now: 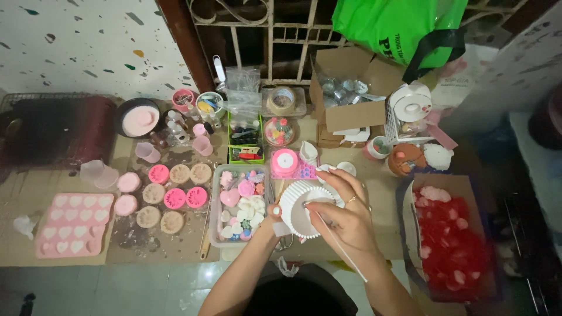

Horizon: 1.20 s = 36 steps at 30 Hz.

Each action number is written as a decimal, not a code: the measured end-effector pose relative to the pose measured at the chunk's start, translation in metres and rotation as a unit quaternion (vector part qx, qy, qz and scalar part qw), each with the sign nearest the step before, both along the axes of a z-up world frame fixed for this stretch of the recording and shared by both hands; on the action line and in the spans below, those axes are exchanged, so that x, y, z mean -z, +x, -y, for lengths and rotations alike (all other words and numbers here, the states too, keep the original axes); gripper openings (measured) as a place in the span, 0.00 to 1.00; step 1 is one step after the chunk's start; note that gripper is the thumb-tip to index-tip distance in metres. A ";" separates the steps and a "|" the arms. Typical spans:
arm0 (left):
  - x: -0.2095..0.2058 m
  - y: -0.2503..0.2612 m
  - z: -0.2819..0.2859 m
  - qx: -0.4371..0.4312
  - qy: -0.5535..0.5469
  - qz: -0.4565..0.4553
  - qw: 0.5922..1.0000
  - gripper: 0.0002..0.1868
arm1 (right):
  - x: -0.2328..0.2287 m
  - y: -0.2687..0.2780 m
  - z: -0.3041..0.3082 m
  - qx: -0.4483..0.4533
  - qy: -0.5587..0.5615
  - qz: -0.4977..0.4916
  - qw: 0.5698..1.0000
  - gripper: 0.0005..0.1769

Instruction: Prepare wicks, select molds, and assemble candle components for pouring.

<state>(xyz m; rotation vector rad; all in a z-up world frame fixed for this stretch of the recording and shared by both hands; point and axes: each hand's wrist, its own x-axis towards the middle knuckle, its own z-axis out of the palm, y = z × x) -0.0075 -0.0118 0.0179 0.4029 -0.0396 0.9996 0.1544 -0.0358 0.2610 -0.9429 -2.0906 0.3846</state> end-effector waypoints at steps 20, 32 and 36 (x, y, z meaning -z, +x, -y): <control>0.016 0.011 0.003 -0.002 -0.019 0.041 0.999 0.57 | -0.004 -0.006 0.004 0.017 0.012 0.023 1.000 0.11; -0.013 0.009 -0.001 -0.026 -0.056 -0.038 0.997 0.61 | 0.020 -0.005 -0.012 0.008 -0.003 -0.008 1.000 0.09; 0.033 0.018 -0.007 -0.033 -0.073 -0.037 0.996 0.60 | 0.043 -0.001 -0.023 0.016 -0.023 -0.015 0.999 0.09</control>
